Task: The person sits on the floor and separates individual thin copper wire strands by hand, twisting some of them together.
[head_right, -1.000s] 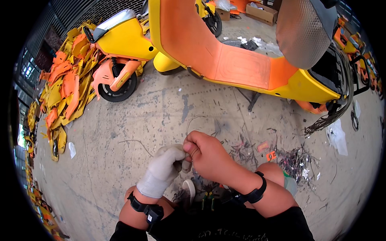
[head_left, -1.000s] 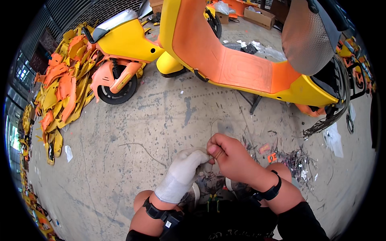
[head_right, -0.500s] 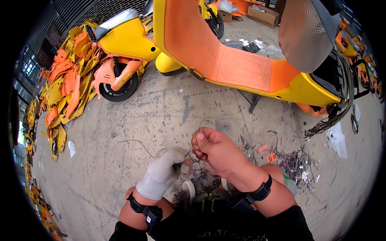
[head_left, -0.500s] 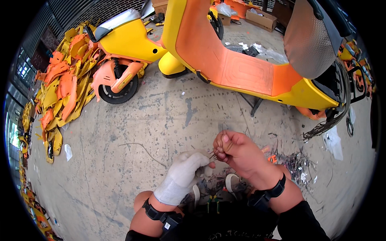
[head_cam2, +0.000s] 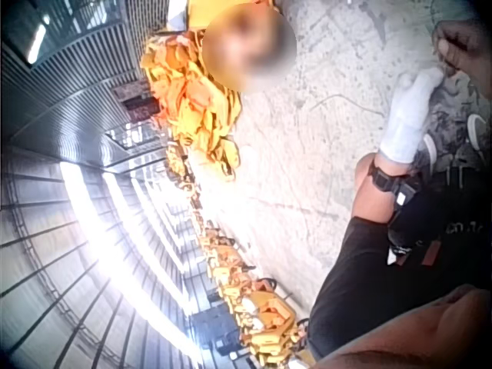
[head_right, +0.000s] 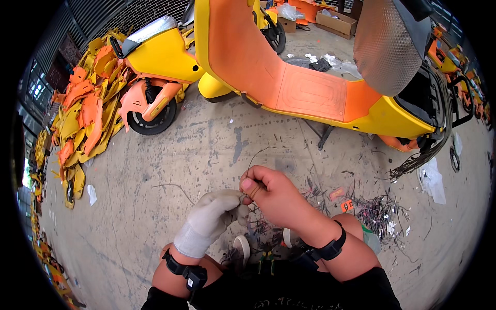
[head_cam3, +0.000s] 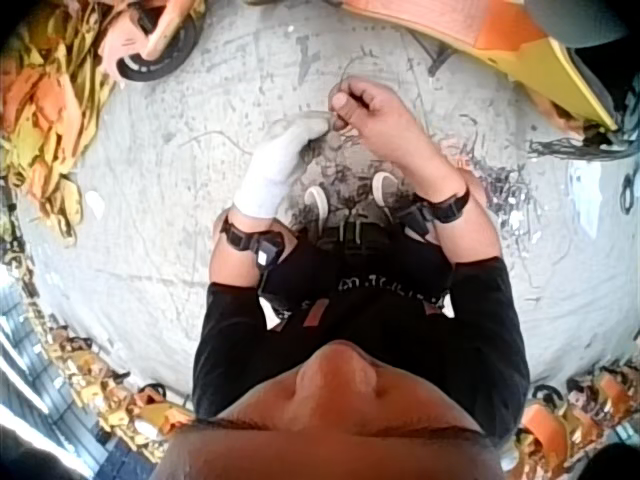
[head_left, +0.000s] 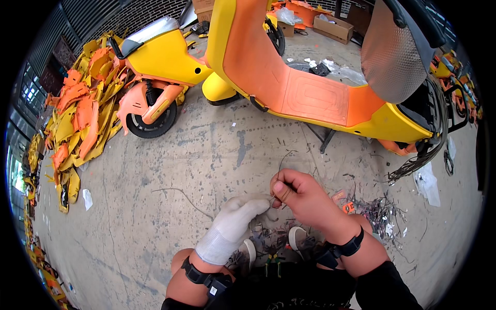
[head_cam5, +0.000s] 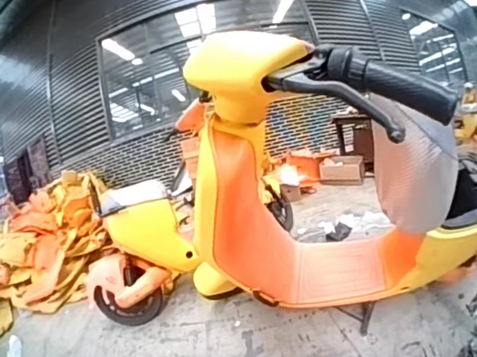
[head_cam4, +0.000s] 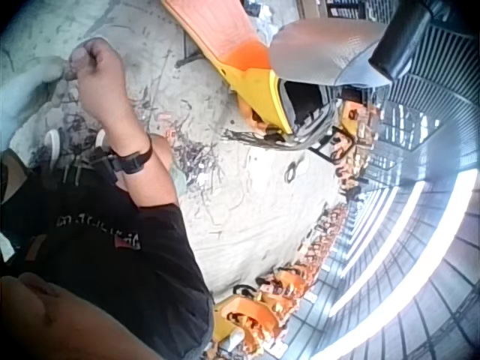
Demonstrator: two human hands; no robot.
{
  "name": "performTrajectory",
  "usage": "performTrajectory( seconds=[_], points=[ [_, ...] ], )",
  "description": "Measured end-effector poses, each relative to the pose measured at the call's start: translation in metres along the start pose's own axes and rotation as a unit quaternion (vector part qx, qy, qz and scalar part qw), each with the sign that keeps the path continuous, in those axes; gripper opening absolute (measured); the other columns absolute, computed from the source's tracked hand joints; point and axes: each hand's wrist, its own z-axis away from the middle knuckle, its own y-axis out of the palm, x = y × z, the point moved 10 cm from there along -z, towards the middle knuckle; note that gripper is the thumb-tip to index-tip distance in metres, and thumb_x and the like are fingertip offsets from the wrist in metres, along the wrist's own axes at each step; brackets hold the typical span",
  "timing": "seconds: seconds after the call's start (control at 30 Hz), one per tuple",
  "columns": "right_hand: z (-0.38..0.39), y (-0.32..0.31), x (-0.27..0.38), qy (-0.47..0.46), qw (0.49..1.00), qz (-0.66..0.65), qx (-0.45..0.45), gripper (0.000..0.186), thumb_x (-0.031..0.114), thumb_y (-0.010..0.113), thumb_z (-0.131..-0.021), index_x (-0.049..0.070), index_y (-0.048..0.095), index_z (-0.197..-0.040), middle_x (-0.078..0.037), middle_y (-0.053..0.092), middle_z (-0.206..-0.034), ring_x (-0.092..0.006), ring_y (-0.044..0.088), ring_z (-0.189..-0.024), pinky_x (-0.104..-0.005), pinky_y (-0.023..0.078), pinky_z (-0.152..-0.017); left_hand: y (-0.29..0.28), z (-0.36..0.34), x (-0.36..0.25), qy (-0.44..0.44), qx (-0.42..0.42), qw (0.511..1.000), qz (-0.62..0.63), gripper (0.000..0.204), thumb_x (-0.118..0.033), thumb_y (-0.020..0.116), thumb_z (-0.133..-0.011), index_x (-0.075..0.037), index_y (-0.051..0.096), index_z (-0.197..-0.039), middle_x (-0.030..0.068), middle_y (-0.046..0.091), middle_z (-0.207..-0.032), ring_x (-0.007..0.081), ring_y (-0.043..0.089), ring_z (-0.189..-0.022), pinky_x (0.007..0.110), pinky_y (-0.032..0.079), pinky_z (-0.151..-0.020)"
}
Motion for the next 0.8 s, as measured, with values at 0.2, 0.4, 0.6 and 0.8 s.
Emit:
performTrajectory(
  seconds=[0.2, 0.4, 0.6, 0.8],
  points=[
    [0.001, 0.003, 0.002, 0.006, 0.992, -0.128, 0.010, 0.020, 0.020, 0.051, -0.102, 0.002, 0.057, -0.095, -0.003, 0.058, -0.086, -0.0105, 0.057, -0.078, -0.0283, 0.050, -0.073, -0.009, -0.001, 0.003, -0.002, -0.026, 0.999, -0.034, 0.024, -0.008, 0.050, -0.086, 0.010, 0.063, -0.094, 0.0141, 0.064, -0.081, 0.0221, 0.060, -0.069, 0.034, 0.051, -0.067],
    [0.000, -0.001, 0.011, -0.002, 0.943, -0.324, -0.070, 0.024, 0.026, 0.042, -0.104, 0.005, 0.053, -0.100, -0.001, 0.054, -0.082, -0.0147, 0.057, -0.081, -0.0321, 0.050, -0.079, -0.014, 0.000, 0.003, 0.004, -0.056, 0.998, -0.042, 0.021, -0.008, 0.052, -0.083, 0.008, 0.064, -0.090, 0.0132, 0.065, -0.084, 0.0198, 0.060, -0.066, 0.030, 0.049, -0.063],
    [-0.003, 0.002, 0.002, 0.012, 0.892, -0.452, 0.013, 0.021, 0.024, 0.044, -0.103, 0.006, 0.050, -0.097, 0.003, 0.035, -0.064, -0.0102, 0.038, -0.057, -0.0277, 0.037, -0.058, -0.010, 0.003, 0.008, -0.027, -0.063, 0.991, -0.116, 0.023, -0.012, 0.053, -0.085, 0.005, 0.068, -0.089, 0.0095, 0.068, -0.084, 0.0132, 0.059, -0.067, 0.025, 0.046, -0.062],
    [-0.002, -0.016, -0.001, 0.015, 0.926, -0.370, -0.079, 0.020, 0.022, 0.047, -0.102, 0.004, 0.050, -0.094, 0.004, 0.028, -0.058, -0.0079, 0.022, -0.047, -0.0263, 0.024, -0.048, -0.007, 0.003, 0.012, -0.021, -0.063, 0.986, -0.155, 0.021, -0.007, 0.053, -0.083, 0.008, 0.066, -0.088, 0.0115, 0.066, -0.078, 0.0154, 0.058, -0.061, 0.027, 0.047, -0.058]
  ],
)
